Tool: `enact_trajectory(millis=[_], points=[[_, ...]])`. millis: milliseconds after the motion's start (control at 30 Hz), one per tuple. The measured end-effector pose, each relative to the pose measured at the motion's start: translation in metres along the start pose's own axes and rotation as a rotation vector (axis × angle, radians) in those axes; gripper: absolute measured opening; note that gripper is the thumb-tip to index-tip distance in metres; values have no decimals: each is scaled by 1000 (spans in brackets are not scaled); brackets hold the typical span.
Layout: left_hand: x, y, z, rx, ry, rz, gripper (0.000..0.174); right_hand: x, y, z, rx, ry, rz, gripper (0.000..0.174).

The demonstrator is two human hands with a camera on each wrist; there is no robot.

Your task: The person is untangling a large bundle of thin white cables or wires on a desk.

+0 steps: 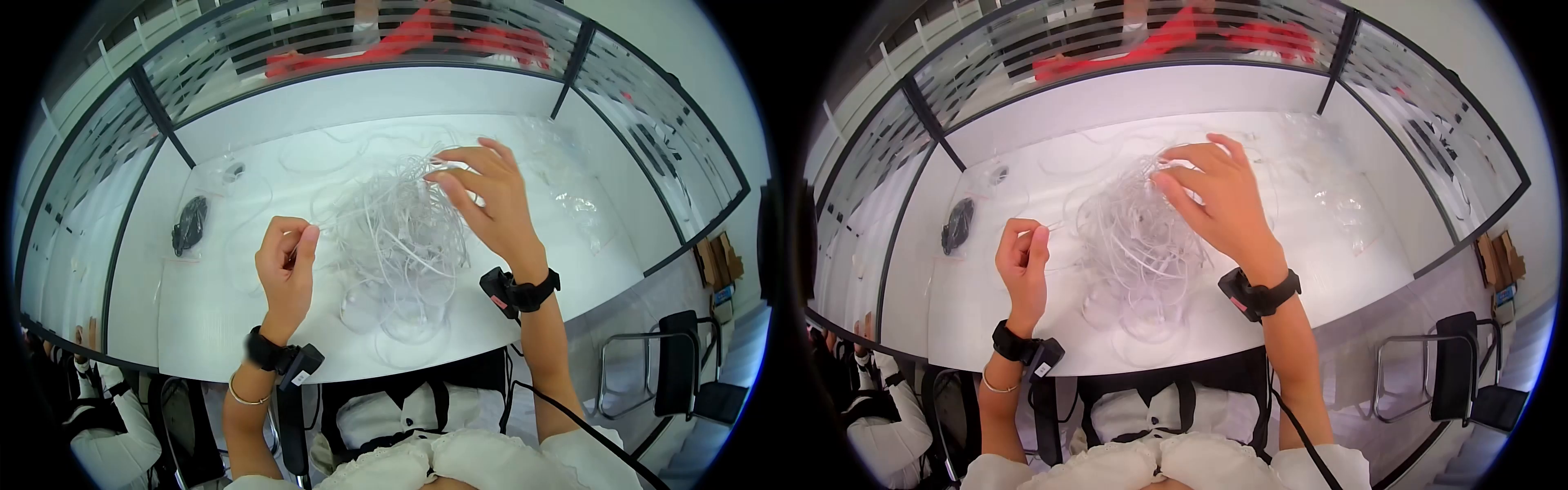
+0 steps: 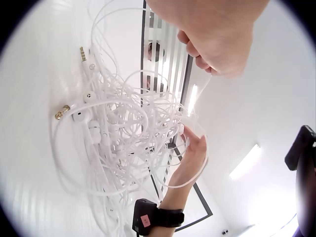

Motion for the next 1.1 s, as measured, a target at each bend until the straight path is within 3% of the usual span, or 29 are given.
enact_trajectory(millis=[67,200,300,433,500,533,833,1100], points=[[0,2,1,38,26,-5,12,-1,0,13,-60,155,22,15],[1,3,1,127,37,-3,11,4,8,24,-228,289,-143,14],[3,2,-2,77,-14,-40,7,-8,-1,5,-369,170,-129,15],[8,3,-6,-12,-128,-120,4,-8,-22,-19,-229,-44,-60,30],[7,5,-6,-12,-114,-155,3,-4,-14,-24,-134,-192,-46,31],[7,5,-3,-29,-88,-183,3,-3,-11,-23,-100,-222,-49,22],[-23,17,18,5,224,-193,13,-4,-11,-8,-364,-98,-59,12],[-63,41,6,27,126,-239,10,-2,-16,-16,-682,-239,64,9]])
Point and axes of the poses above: each hand's wrist, its own x-axis away from the middle knuckle, its own z-axis out of the back of the hand, y = z × x, the point moved 5 cm from there along -x, towards the middle knuckle, and after that the axes turned 10 degrees about x, right-handed, at the moved point
